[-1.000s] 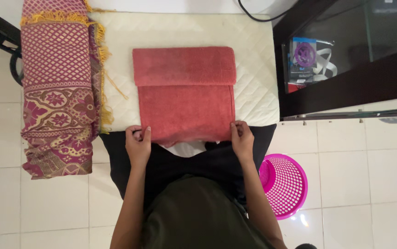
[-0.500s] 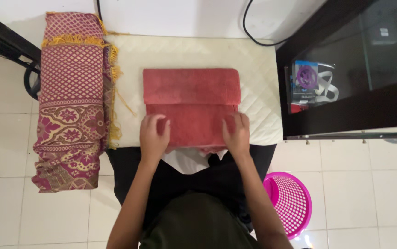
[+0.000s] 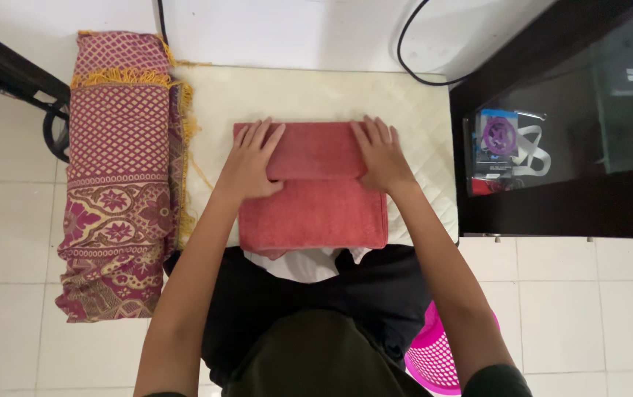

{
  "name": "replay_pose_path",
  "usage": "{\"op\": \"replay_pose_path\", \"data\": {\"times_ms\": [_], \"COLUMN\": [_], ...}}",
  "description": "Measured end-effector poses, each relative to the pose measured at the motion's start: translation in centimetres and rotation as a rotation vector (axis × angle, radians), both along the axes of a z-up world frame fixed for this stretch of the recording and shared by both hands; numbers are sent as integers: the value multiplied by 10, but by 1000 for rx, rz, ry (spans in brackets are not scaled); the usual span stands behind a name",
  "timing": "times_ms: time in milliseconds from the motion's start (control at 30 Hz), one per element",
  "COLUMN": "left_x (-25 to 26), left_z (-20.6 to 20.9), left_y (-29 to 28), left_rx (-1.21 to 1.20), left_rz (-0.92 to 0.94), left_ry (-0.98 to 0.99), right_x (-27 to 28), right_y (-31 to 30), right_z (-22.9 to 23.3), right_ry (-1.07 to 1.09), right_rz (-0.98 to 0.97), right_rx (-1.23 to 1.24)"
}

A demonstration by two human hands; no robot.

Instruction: The person folds a red towel on a white padded surface, repeatedly folding and smoothing it into a compact rectangle. The person then places the folded towel on top of a stack of other folded textiles.

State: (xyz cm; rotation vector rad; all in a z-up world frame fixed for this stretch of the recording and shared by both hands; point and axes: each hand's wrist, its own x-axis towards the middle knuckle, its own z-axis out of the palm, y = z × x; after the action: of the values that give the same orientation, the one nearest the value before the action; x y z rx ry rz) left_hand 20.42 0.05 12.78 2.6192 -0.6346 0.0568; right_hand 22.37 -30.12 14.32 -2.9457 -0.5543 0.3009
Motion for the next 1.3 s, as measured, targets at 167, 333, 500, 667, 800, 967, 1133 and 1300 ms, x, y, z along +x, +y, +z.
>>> {"op": "replay_pose_path", "data": {"times_ms": [167, 333, 500, 667, 800, 967, 1133, 1300], "left_x": [-27, -37, -35, -31, -28, -25, -28, -10], "left_z": [-29, -51, -65, -72, -72, -56, -36, -35], "left_y": [1, 0, 3, 4, 8, 19, 37, 23], "left_rx": [-18, -326, -325, -380, -361, -286, -300, -215], "left_rz": [166, 360, 376, 394, 401, 329, 393, 421], "left_ry": [-181, -177, -133, -184, -193, -72, 40, -219], "right_x": [-32, -36, -22, -30, -35, -32, -26, 7], "right_y": [-24, -39, -45, -47, -45, -45, -61, -31], "right_z": [-38, -69, -76, -77, -77, -61, -36, -35], "right_ry": [-248, -334, -402, -449, -439, -295, -180, -355], "right_rz": [-74, -148, -144, -104, -123, -111, -124, -112], "right_rx": [186, 232, 183, 253, 241, 256, 148, 493]}}
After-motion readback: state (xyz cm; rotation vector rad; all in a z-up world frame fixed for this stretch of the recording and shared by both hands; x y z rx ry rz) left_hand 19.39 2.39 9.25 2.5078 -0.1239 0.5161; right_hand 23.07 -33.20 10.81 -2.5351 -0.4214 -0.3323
